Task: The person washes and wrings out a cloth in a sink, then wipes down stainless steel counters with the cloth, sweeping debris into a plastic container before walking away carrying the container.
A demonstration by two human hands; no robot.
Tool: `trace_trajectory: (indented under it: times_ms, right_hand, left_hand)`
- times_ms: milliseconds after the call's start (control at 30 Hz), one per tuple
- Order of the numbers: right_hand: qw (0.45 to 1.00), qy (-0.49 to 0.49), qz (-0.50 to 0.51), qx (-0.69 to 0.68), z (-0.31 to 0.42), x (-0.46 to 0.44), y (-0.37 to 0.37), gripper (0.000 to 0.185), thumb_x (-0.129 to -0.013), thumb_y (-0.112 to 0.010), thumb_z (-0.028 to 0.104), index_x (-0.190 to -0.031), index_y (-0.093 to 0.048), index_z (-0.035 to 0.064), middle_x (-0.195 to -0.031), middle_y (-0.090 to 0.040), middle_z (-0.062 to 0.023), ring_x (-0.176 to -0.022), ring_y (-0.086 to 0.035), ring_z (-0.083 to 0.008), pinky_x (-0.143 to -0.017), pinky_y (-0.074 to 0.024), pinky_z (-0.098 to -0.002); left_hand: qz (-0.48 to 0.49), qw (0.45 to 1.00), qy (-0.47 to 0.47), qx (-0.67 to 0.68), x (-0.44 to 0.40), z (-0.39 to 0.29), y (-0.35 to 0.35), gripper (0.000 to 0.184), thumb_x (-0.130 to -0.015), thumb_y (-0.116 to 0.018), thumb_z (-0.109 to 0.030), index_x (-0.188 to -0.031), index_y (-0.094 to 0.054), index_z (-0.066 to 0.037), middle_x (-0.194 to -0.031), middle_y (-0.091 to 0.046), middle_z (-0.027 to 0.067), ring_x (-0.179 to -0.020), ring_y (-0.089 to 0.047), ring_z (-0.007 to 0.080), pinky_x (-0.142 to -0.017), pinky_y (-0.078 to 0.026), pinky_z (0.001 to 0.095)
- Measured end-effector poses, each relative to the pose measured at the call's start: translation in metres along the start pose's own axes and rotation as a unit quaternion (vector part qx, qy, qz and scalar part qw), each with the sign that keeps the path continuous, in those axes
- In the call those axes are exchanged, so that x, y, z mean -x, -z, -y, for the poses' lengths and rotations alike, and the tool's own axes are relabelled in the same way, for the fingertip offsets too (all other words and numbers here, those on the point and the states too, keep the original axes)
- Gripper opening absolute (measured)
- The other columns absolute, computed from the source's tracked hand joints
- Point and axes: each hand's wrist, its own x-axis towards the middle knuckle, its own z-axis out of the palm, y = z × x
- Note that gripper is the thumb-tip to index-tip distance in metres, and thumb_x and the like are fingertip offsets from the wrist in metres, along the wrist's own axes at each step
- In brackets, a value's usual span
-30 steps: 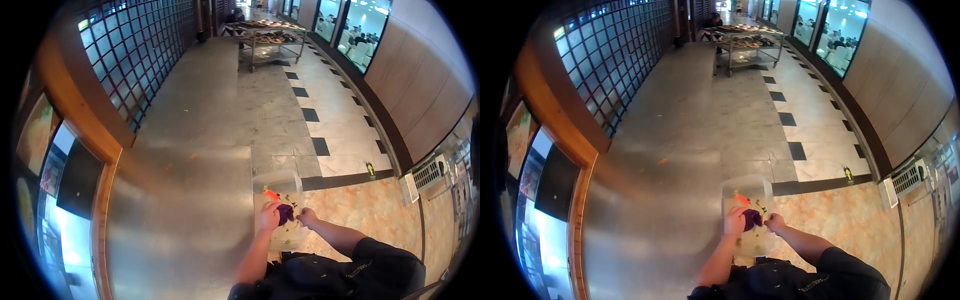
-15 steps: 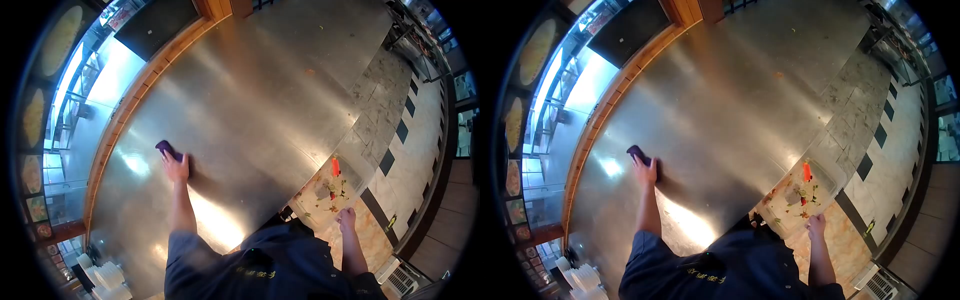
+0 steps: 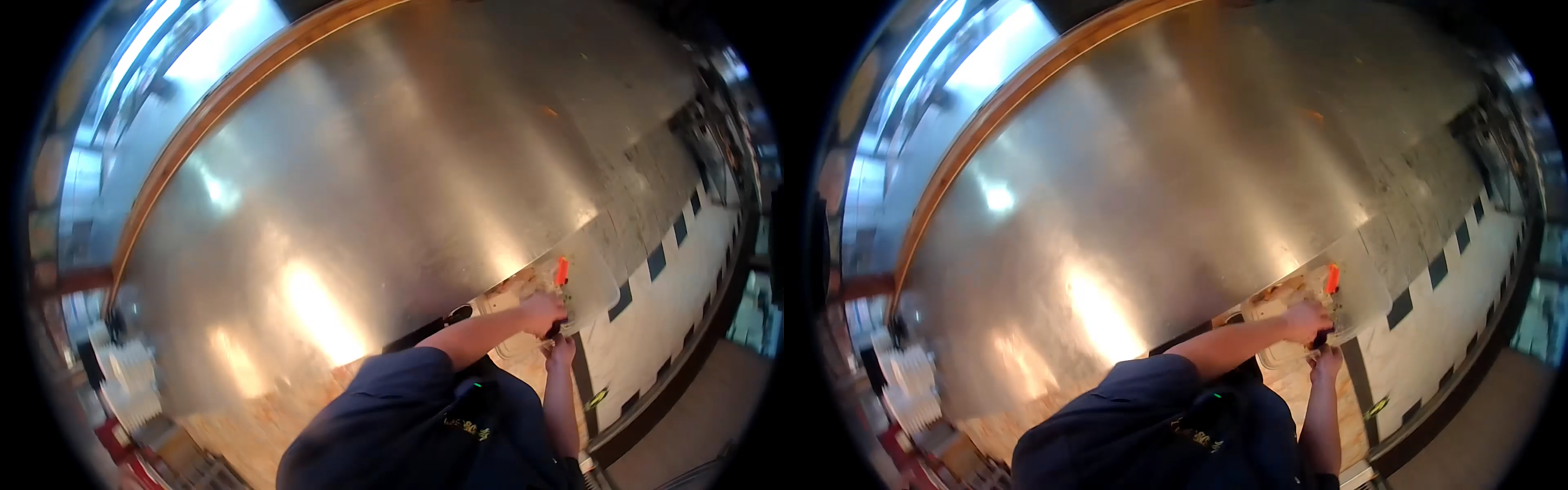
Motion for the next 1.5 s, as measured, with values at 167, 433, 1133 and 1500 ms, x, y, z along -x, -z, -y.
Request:
trace_trajectory:
  times_ms: [167, 433, 1133, 1500]
  right_hand:
    - [0.999, -0.015, 0.046, 0.018, -0.004, -0.023, 0.031, 0.015, -0.088, -0.057, 0.013, -0.100, -0.050, 0.0091, -0.091, -0.054, -0.0061, -0.072, -0.059, -0.0226, -0.055, -0.0510, -0.0362]
    - [0.996, -0.044, 0.072, 0.028, -0.042, -0.051, 0.039, 0.018, -0.086, -0.057, 0.009, -0.102, -0.048, 0.0106, -0.095, -0.053, -0.0058, -0.070, -0.055, -0.0200, -0.058, -0.0514, -0.0377]
    - [0.995, -0.086, 0.045, 0.003, -0.070, -0.079, 0.042, 0.010, -0.087, -0.056, 0.007, -0.093, -0.050, 0.0107, -0.084, -0.053, -0.0051, -0.069, -0.059, -0.0218, -0.059, -0.0556, -0.0441]
    - [0.984, -0.030, -0.048, -0.169, -0.048, -0.028, 0.039, 0.011, -0.083, -0.062, 0.008, -0.087, -0.052, 0.0104, -0.076, -0.052, -0.0044, -0.059, -0.056, -0.0209, -0.050, -0.0548, -0.0408]
  left_hand:
    - [-0.167, 0.968, 0.182, 0.029, 0.111, -0.020, 0.172, 0.039, -0.075, -0.059, -0.004, -0.112, -0.068, -0.014, -0.095, -0.067, 0.0136, -0.087, -0.065, 0.0346, -0.077, -0.054, 0.0448]
    - [-0.601, 0.431, 0.646, -0.190, 0.527, 0.187, 0.324, 0.054, -0.072, -0.063, -0.023, -0.120, -0.063, 0.000, -0.116, -0.067, 0.0213, -0.106, -0.064, 0.0353, -0.094, -0.050, 0.0429]
    - [-0.067, 0.997, 0.022, 0.007, -0.007, 0.036, 0.026, 0.032, -0.079, -0.066, -0.013, -0.111, -0.067, -0.007, -0.106, -0.066, 0.0161, -0.105, -0.060, 0.0329, -0.091, -0.048, 0.0466]
    - [-0.496, 0.775, 0.157, 0.359, 0.047, 0.132, 0.187, 0.043, -0.082, -0.051, 0.006, -0.124, -0.061, 0.003, -0.107, -0.066, 0.0080, -0.096, -0.061, 0.0171, -0.086, -0.050, 0.0314]
